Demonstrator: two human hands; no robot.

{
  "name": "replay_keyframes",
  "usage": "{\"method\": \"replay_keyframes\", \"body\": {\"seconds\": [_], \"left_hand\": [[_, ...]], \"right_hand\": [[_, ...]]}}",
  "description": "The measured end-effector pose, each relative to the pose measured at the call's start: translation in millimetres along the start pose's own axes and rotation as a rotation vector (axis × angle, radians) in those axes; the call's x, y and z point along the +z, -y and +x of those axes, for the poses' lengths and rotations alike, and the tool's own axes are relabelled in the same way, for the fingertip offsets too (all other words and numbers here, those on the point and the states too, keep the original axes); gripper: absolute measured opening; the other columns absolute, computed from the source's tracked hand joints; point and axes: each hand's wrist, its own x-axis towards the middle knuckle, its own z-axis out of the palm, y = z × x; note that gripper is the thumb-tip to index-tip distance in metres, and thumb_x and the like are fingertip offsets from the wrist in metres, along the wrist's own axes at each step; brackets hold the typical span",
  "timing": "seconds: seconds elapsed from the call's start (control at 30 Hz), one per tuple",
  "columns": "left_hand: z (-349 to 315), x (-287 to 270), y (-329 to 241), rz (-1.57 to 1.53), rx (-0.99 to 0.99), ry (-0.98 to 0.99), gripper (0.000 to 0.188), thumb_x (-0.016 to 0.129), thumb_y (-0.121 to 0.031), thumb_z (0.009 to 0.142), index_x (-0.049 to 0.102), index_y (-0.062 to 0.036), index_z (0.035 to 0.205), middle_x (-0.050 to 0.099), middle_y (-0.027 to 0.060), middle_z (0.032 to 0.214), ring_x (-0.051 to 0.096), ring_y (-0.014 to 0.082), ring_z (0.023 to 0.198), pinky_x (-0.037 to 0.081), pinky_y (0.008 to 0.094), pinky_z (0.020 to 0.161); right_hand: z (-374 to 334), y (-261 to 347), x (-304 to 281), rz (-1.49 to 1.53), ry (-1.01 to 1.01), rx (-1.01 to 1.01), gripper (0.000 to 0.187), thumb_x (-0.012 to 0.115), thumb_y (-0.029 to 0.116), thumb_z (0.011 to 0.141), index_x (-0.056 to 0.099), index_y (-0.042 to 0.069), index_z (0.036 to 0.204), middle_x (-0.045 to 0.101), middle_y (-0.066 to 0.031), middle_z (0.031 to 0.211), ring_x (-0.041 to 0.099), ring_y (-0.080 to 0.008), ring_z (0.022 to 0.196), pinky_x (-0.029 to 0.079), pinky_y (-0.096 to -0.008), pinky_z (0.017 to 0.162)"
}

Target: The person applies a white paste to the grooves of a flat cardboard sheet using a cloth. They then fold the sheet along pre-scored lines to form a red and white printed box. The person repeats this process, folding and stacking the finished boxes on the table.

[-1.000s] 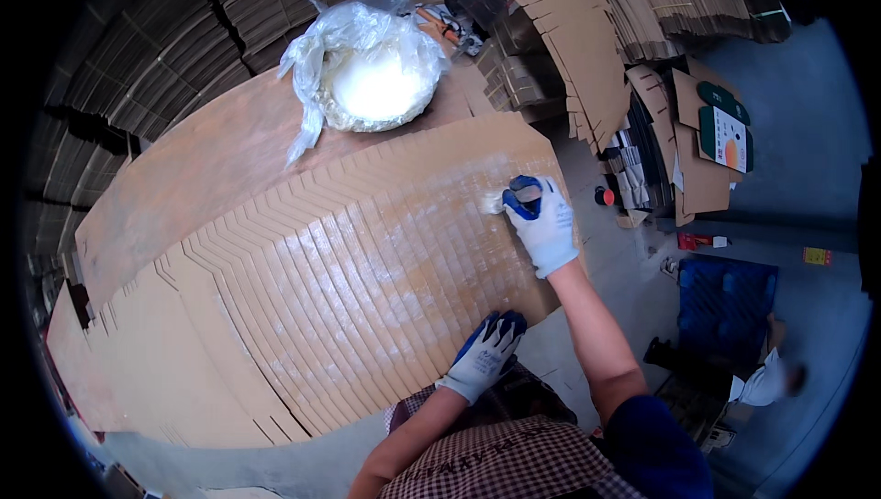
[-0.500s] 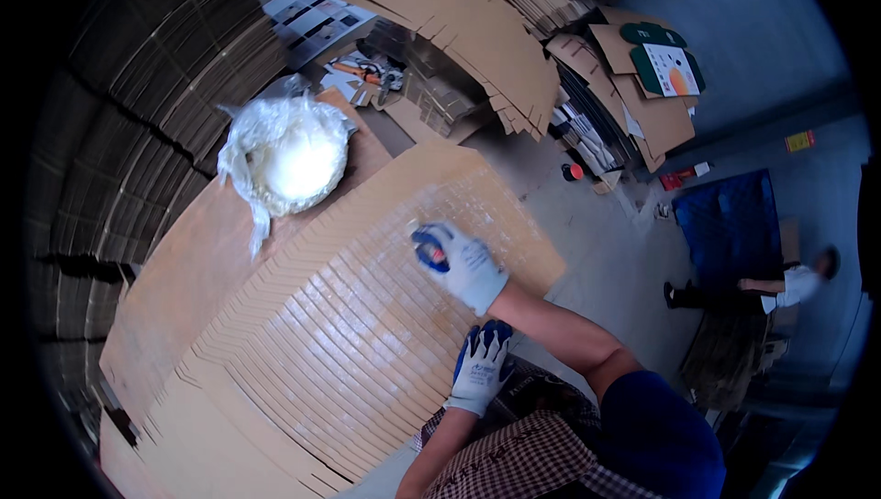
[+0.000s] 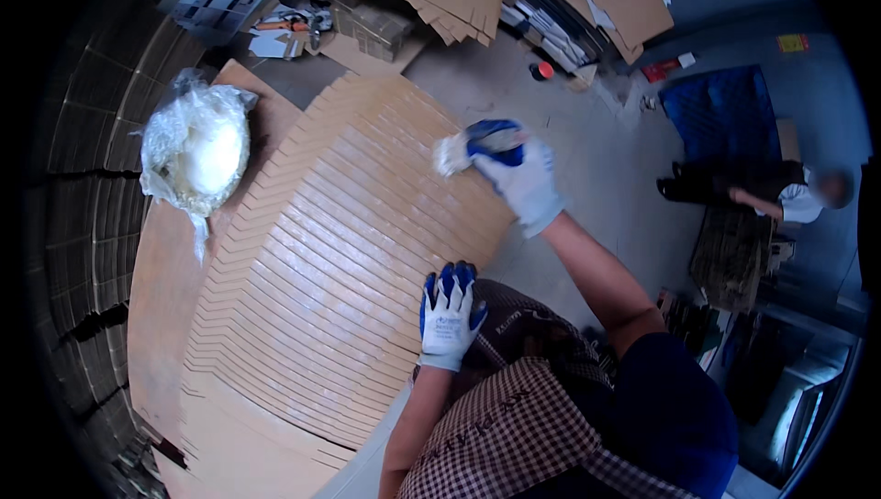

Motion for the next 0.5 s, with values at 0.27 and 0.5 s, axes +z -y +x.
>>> {"method": "replay_keyframes", "body": {"seconds": [0.27,0.5], "left_hand": [[2.4,0.2,-5.2,0.038,-0.008,0.033,0.071,0.066,-0.042,0.091,0.047,-0.0023,0.146,0.039,0.0201,0.156,0.036,0.0380,0.145,0.020,0.0558,0.122],[3.0,0.9,-8.7,0.051,-0.012,0.050,0.072,0.066,-0.042,0.090,0.047,-0.0022,0.147,0.039,0.0199,0.156,0.036,0.0382,0.145,0.020,0.0556,0.122]], "right_hand": [[18.4,-72.2,-4.6,-0.605,-0.041,-0.375,0.050,0.078,0.040,0.083,0.062,0.008,0.118,0.066,-0.0177,0.112,0.068,-0.0384,0.098,0.055,-0.0451,0.089],[-23.5,-98.5,-1.5,-0.590,0.092,-0.417,0.043,0.071,0.038,0.089,0.060,0.009,0.117,0.064,-0.0153,0.115,0.069,-0.0376,0.094,0.056,-0.0450,0.083]]}}
